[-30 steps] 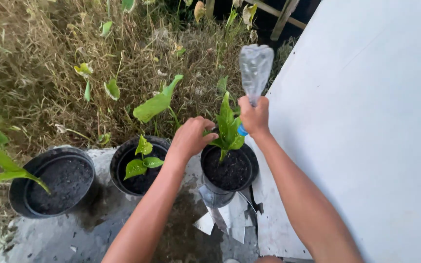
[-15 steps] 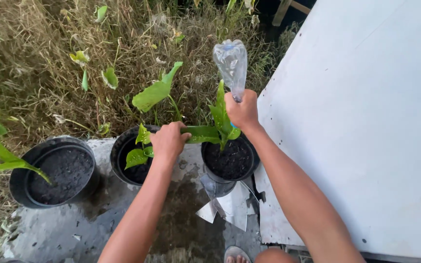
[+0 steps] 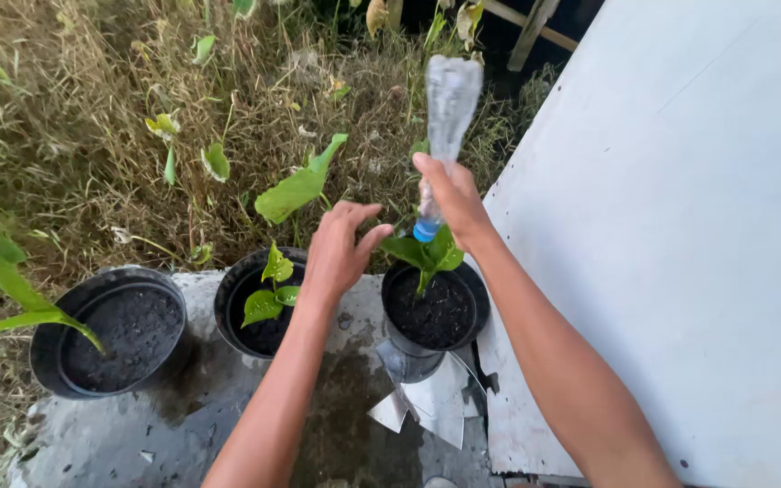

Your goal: Watering several potted plants using a plastic water bottle

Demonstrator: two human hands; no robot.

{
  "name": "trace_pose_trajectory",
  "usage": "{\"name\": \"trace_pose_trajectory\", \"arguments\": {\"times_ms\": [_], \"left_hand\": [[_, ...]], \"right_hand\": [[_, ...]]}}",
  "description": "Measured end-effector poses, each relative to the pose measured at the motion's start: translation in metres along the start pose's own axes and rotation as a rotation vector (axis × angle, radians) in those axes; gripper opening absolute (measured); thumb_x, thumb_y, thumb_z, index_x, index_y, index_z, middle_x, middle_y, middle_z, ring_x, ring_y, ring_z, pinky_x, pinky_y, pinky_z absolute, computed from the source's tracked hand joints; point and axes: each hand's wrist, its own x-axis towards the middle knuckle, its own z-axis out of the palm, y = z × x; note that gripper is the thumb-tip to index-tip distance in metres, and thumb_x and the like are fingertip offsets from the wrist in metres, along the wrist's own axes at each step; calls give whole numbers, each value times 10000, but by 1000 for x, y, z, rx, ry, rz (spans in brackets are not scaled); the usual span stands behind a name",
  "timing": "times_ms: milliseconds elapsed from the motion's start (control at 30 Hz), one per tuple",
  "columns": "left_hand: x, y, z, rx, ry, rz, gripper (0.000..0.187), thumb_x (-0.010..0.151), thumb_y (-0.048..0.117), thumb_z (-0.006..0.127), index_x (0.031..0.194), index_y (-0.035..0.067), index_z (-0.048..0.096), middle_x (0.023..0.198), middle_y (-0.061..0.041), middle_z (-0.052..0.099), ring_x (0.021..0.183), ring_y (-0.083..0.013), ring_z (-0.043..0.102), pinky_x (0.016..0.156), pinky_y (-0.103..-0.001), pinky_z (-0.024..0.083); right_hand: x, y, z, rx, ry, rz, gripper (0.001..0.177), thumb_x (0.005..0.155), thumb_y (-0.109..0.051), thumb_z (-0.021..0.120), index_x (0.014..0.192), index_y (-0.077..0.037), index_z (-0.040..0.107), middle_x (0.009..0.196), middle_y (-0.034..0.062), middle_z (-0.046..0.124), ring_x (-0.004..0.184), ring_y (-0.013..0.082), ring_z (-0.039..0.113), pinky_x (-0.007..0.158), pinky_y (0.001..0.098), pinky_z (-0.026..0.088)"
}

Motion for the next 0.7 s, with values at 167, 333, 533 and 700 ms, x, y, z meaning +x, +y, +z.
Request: {"name": "trace_pose_trajectory", "arguments": {"times_ms": [167,333,533,700], "left_hand": [[9,40,13,-257,33,97,445,862,299,830,1146,-4,669,999,-196,669,882,-345,687,795,-474,553],[24,33,40,-290,112,88,451,849,225,834,1159,-51,659,964,-216,701,777,-317,734,674,-449,570],[33,35,22,-528,119,-71,615,944,242,754,1367,-100,467,1045,-196,727,919,-211,714,730,-378,608],[41,31,30,-752,72,-61,485,956,189,736,1241,-55,430,960,-157,688,799,-163,706,744,-288,620]], "right_hand": [[-46,-82,21,-46,-139,7,916,1014,-678,380,1527,79,316,1491,346,399,1398,433,416,1202,598,287],[-52,-78,6,-75,-170,13,842,1040,-657,167,1498,19,371,1425,298,481,1373,468,473,1203,640,235],[-59,-30,-23,-181,-109,185,531,1115,-446,310,1469,-118,532,1350,207,596,1282,350,573,1049,497,483],[-53,13,-23,438,-172,235,553,1050,-464,520,1389,-28,544,1221,172,710,1052,229,687,902,335,545]]}}
